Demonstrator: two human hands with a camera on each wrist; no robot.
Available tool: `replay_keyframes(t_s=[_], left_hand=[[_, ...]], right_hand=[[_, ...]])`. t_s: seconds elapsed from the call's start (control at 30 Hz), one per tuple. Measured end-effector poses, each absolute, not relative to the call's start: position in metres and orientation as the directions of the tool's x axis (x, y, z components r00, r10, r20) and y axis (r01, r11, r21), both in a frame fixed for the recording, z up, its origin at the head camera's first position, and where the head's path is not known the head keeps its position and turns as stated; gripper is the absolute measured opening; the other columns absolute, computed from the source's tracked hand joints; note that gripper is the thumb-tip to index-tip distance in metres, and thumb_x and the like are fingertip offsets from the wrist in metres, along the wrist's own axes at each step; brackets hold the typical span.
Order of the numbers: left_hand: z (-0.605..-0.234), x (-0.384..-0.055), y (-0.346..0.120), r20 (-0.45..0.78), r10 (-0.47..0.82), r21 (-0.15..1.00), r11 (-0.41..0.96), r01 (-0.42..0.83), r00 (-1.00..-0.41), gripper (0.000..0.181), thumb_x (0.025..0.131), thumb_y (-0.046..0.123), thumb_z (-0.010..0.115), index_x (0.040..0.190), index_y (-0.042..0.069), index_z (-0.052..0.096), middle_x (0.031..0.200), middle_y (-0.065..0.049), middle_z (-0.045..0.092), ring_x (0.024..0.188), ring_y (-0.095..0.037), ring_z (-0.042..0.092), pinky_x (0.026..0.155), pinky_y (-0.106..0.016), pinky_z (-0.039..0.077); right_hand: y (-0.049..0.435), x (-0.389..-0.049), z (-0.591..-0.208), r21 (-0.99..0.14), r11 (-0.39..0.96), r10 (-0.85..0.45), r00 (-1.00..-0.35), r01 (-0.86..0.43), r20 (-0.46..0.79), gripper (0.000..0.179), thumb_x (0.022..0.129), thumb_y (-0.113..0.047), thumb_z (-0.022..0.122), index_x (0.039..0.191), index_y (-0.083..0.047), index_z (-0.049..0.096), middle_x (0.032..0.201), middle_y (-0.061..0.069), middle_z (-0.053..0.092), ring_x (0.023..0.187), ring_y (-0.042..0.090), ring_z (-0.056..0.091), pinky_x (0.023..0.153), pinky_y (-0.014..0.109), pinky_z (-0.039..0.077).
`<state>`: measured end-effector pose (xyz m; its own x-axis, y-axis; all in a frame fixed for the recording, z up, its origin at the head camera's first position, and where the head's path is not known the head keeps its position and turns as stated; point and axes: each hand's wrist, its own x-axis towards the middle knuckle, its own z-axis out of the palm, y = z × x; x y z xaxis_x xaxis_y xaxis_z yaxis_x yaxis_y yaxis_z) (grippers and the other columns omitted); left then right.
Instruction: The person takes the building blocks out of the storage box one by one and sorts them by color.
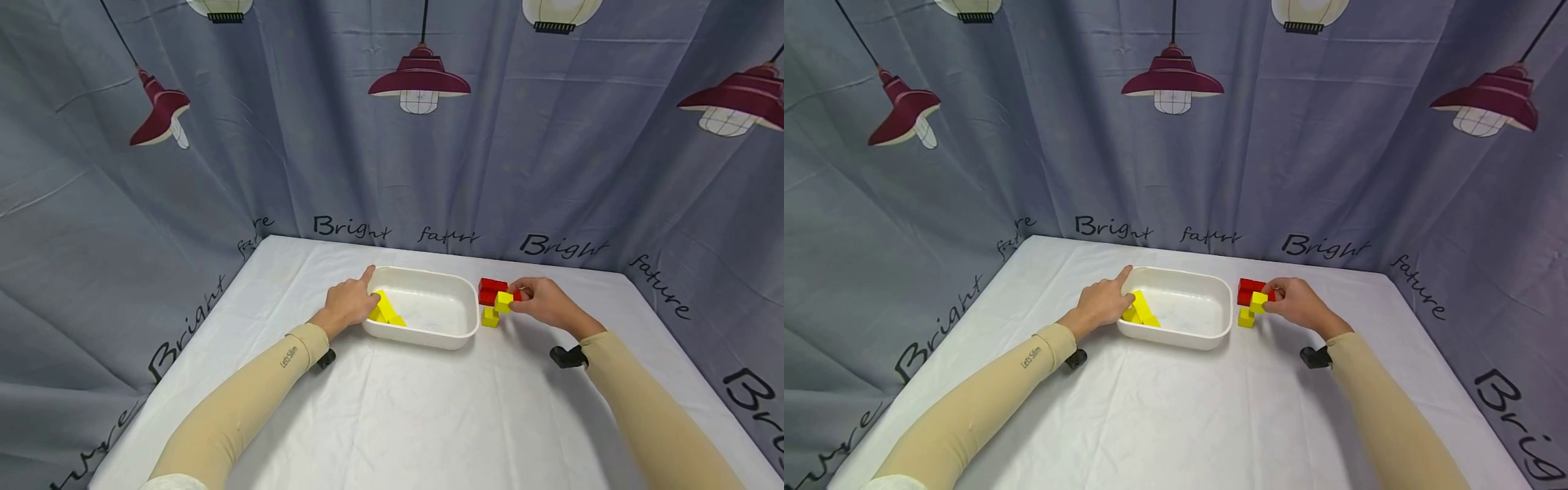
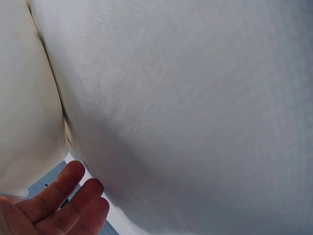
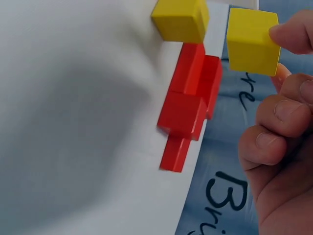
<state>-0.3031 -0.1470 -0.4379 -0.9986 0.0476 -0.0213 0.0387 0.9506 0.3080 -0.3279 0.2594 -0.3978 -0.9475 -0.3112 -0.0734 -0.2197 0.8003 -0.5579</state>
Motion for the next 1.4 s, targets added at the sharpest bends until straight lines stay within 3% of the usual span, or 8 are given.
replay_keyframes(t_s=[0.2,0.47,1.17,1.4], left_hand=[[-0.439,-0.304,-0.147,-0.021,0.046,0.303,0.952,0.037,-0.999,0.072,0.098,0.044,0.046,0.162,0.026,0.020,0.104,-0.012,0.072,0.079,-0.025,0.061,0.076,-0.046,0.051],[-0.438,-0.303,-0.146,-0.024,0.046,0.294,0.955,0.037,-0.999,0.071,0.098,0.044,0.046,0.162,0.026,0.020,0.098,-0.011,0.071,0.077,-0.025,0.061,0.075,-0.045,0.051],[-0.439,-0.302,-0.143,-0.047,0.026,0.303,0.953,0.011,-0.999,0.072,0.098,0.044,0.047,0.162,0.026,0.019,0.110,-0.013,0.071,0.080,-0.025,0.060,0.080,-0.045,0.051],[-0.440,-0.303,-0.143,-0.038,0.024,0.302,0.953,0.012,-0.999,0.072,0.098,0.044,0.046,0.162,0.026,0.019,0.091,-0.009,0.068,0.077,-0.025,0.060,0.075,-0.043,0.049]], right_hand=[[0.268,-0.327,-0.404,-0.567,0.796,-0.302,-0.951,-0.212,-0.068,0.036,0.088,-0.014,0.067,0.120,0.003,0.063,0.068,0.004,0.041,0.063,0.021,0.043,0.058,0.030,0.038],[0.273,-0.326,-0.414,-0.568,0.810,-0.246,-0.964,-0.147,-0.102,0.038,0.087,-0.015,0.068,0.121,0.002,0.062,0.069,0.003,0.041,0.066,0.021,0.044,0.057,0.029,0.037],[0.279,-0.327,-0.447,-0.601,0.792,-0.247,-0.955,-0.104,-0.161,0.038,0.089,-0.019,0.069,0.120,0.001,0.062,0.069,0.003,0.043,0.060,0.020,0.041,0.053,0.028,0.033],[0.276,-0.325,-0.446,-0.618,0.780,-0.240,-0.959,-0.096,-0.153,0.040,0.089,-0.021,0.070,0.121,0.001,0.063,0.066,0.002,0.042,0.061,0.020,0.041,0.055,0.029,0.034]])
